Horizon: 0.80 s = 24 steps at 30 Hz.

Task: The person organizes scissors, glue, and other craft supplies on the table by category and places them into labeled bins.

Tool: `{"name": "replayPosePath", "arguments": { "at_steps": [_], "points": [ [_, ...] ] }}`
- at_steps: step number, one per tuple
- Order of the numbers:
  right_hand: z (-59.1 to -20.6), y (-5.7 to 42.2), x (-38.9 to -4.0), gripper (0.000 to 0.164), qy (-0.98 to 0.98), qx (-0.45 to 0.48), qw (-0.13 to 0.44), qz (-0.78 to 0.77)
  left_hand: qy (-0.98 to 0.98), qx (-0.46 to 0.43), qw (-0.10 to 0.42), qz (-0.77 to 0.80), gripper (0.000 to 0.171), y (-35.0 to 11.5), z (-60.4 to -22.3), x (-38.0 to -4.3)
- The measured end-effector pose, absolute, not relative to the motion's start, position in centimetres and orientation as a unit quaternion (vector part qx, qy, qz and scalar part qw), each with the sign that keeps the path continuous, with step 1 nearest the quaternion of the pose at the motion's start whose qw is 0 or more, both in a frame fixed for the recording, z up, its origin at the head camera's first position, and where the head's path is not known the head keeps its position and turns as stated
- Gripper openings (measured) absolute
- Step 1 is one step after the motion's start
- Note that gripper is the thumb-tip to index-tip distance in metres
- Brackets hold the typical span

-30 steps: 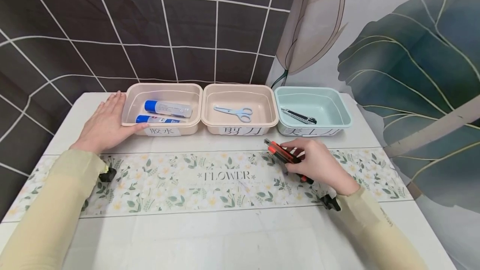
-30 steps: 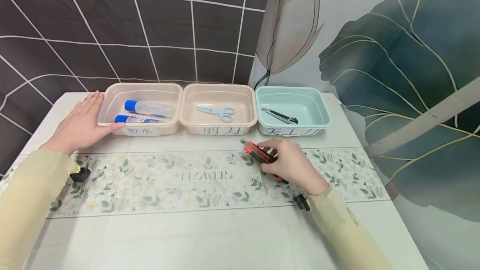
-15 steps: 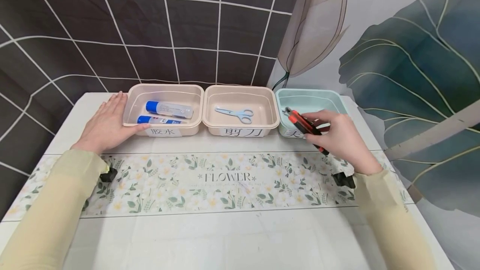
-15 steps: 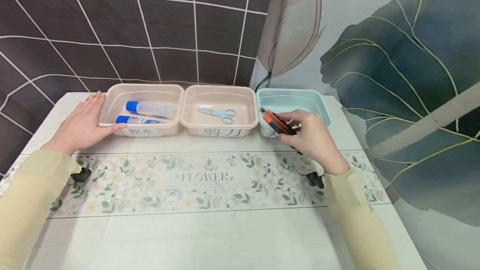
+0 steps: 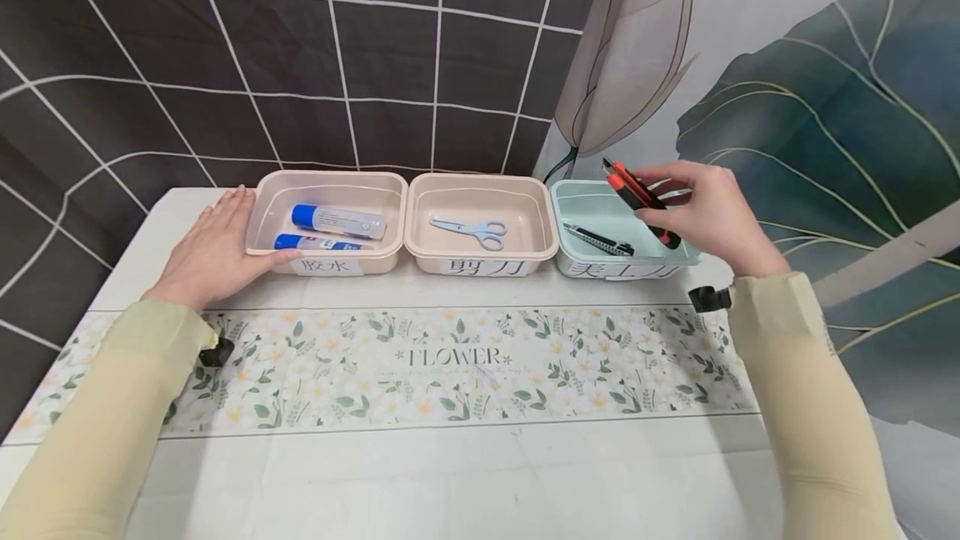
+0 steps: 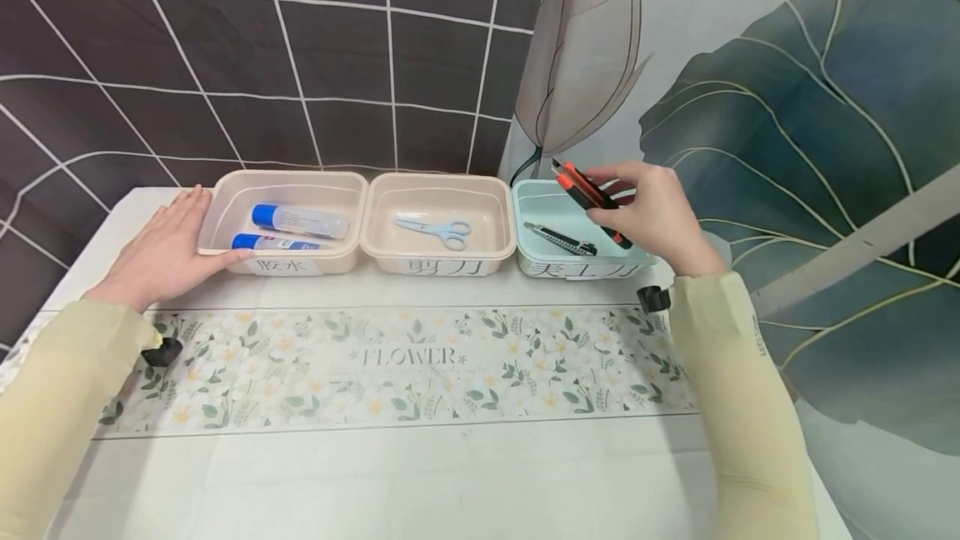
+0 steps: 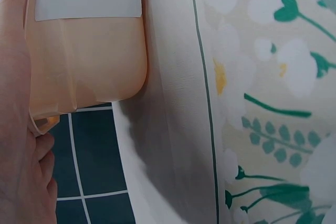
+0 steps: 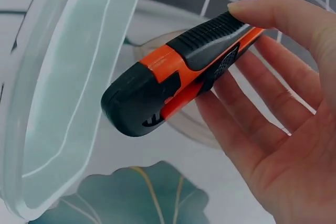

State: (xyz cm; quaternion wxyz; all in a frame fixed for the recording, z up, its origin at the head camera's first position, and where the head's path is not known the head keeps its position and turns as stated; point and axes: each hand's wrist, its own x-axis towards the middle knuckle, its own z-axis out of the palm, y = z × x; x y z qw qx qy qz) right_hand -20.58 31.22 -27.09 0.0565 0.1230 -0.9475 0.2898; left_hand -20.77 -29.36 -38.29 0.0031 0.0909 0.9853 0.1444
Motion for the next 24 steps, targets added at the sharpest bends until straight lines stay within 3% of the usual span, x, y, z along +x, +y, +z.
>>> {"name": "replayPosePath", "arguments": {
  "at_steps": [11, 24],
  "points": [
    [-29.0, 32.5, -24.7, 0.046, -0.948, 0.09, 0.014, 0.304, 0.985, 0.09, 0.002, 0.145, 0.116, -29.4, -38.5, -20.8],
    [-34.2, 32.8, -27.5, 0.042, -0.956, 0.082, -0.049, 0.276, 0.986, 0.093, 0.007, 0.138, 0.117, -29.4, -38.3, -20.7]
  ]
}}
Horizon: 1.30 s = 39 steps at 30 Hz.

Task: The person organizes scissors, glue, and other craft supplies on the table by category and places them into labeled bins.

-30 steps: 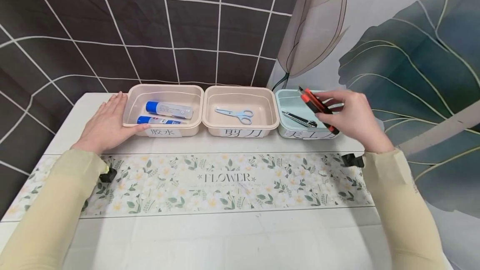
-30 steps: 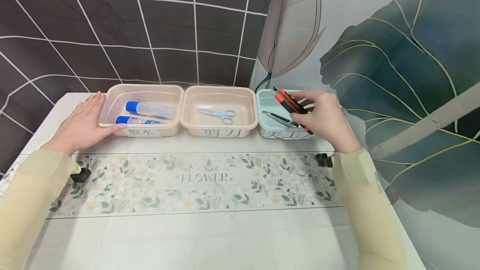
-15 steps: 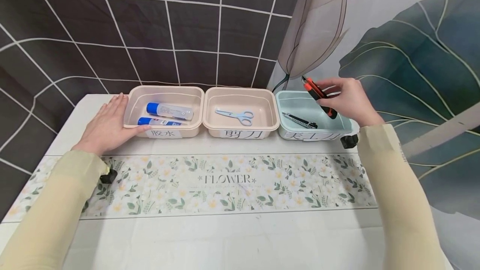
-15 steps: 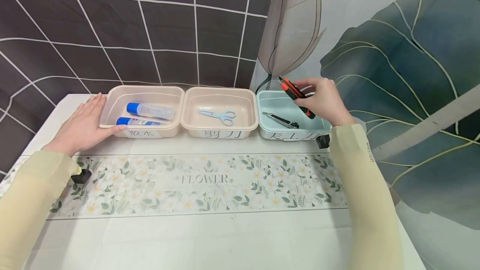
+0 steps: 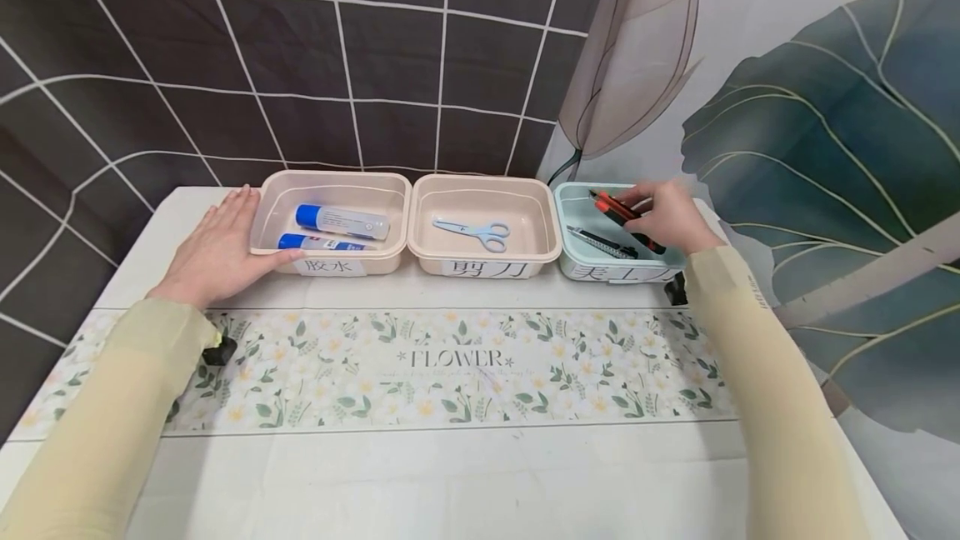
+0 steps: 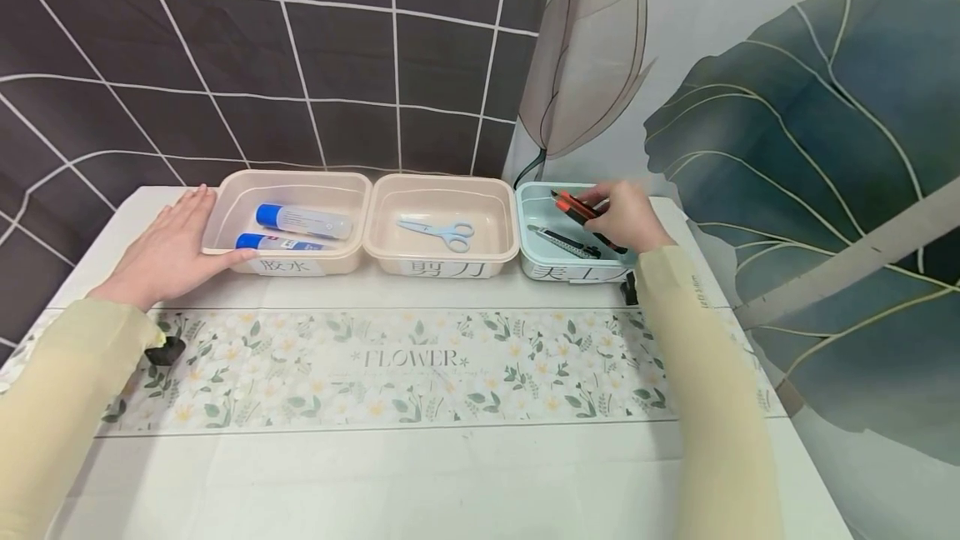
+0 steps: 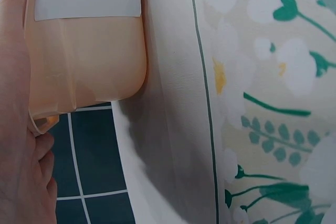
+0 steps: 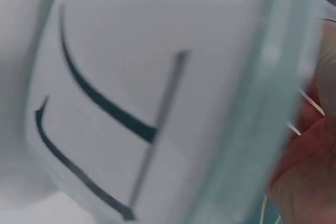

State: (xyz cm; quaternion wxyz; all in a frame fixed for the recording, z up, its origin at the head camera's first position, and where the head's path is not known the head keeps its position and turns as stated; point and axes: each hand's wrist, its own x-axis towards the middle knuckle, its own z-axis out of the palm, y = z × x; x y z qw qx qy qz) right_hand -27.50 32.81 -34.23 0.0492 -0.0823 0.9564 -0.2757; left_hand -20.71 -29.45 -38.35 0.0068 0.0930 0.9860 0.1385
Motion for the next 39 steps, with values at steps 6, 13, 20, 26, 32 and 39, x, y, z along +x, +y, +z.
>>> {"name": "replayPosePath", "arguments": {
  "at_steps": [6, 13, 20, 26, 32, 39],
  "points": [
    [-35.2, 32.7, -28.1, 0.05, 0.964, -0.076, 0.068, -0.245, 0.986, 0.094, 0.008, 0.139, 0.117, -29.4, -38.4, -20.7],
    [-33.7, 32.1, -27.6, 0.053, 0.964, -0.08, 0.055, -0.249, 0.985, 0.095, 0.003, 0.142, 0.117, -29.5, -38.4, -20.7],
    [-31.2, 31.9, -26.2, 0.055, 0.958, -0.089, 0.004, -0.272, 0.985, 0.093, 0.003, 0.145, 0.116, -29.5, -38.4, -20.7],
    [-29.5, 31.6, -25.4, 0.063, 0.958, -0.087, -0.031, -0.272, 0.985, 0.095, 0.003, 0.146, 0.116, -29.4, -38.3, -20.7],
    [-28.2, 30.5, -24.6, 0.076, 0.958, -0.072, -0.035, -0.275, 0.985, 0.098, 0.005, 0.142, 0.117, -29.5, -38.3, -20.7],
    [-27.5, 28.6, -22.8, 0.076, 0.966, -0.119, -0.065, -0.221, 0.985, 0.1, 0.006, 0.14, 0.118, -29.5, -38.2, -20.8]
  ]
}}
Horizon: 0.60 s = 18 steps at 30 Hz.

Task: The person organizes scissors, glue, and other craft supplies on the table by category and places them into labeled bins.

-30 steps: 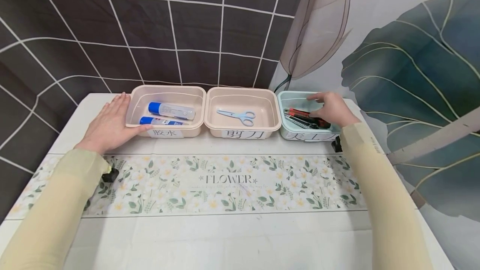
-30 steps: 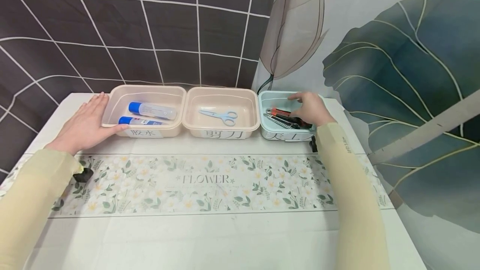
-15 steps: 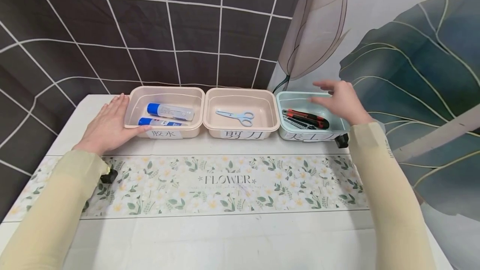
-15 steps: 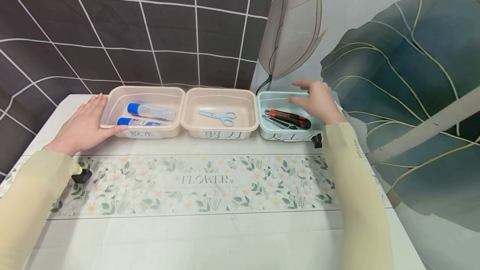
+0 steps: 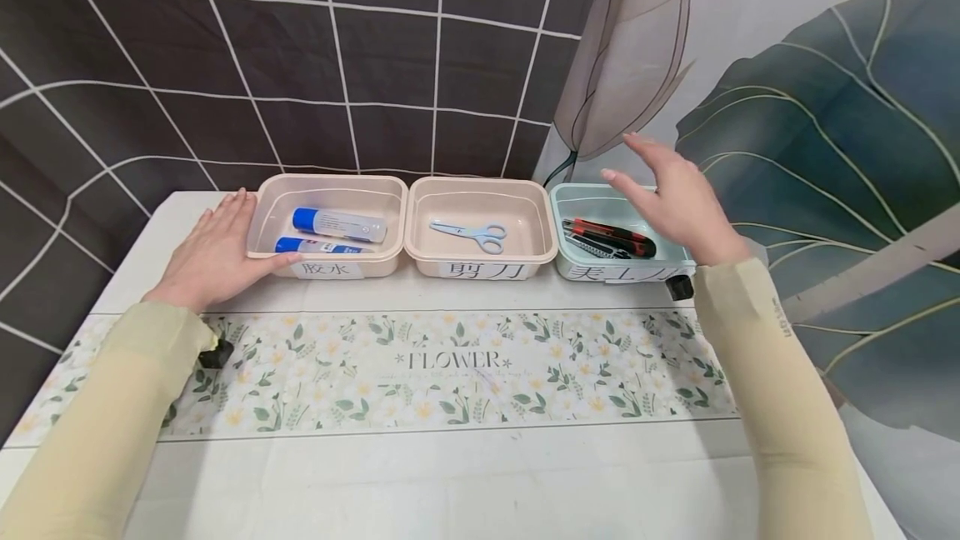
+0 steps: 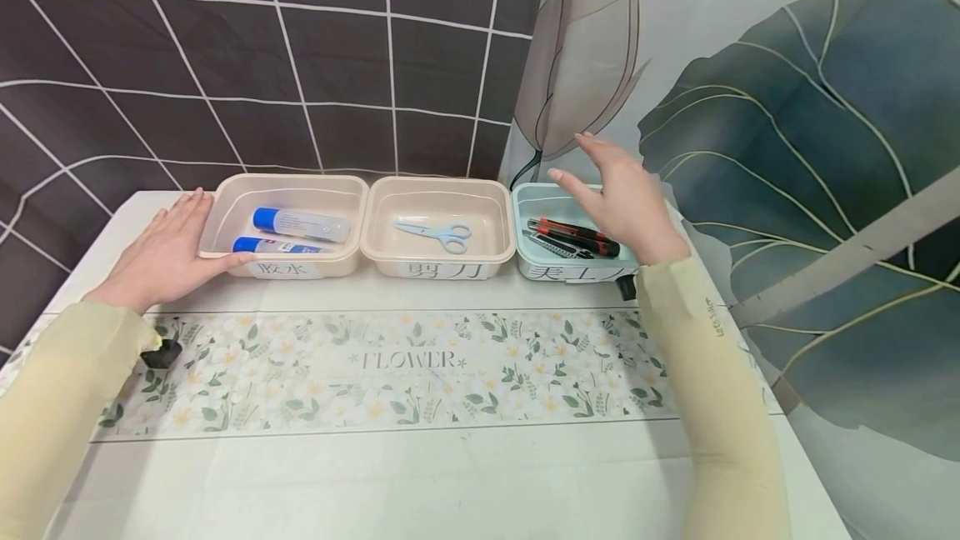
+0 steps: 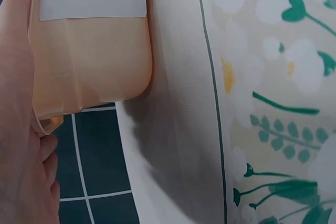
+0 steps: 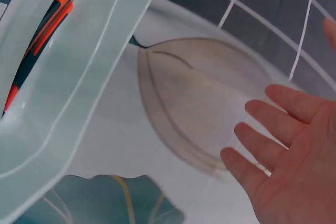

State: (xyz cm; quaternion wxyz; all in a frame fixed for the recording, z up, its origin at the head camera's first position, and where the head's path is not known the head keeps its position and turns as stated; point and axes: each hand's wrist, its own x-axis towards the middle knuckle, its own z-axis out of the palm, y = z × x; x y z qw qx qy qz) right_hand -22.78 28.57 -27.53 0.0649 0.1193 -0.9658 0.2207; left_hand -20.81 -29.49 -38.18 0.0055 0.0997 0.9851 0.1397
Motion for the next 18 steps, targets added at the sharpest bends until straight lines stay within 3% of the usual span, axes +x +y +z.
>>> {"name": "replayPosePath", "arguments": {
  "at_steps": [12, 18],
  "points": [
    [-29.8, 25.6, -20.4, 0.104, -0.976, 0.183, 0.102, 0.065, 0.986, 0.095, 0.011, 0.14, 0.119, -29.6, -38.0, -20.7],
    [-31.9, 24.2, -19.6, 0.109, -0.974, 0.194, 0.106, 0.05, 0.986, 0.087, -0.002, 0.145, 0.122, -29.6, -37.4, -20.2]
  ]
}}
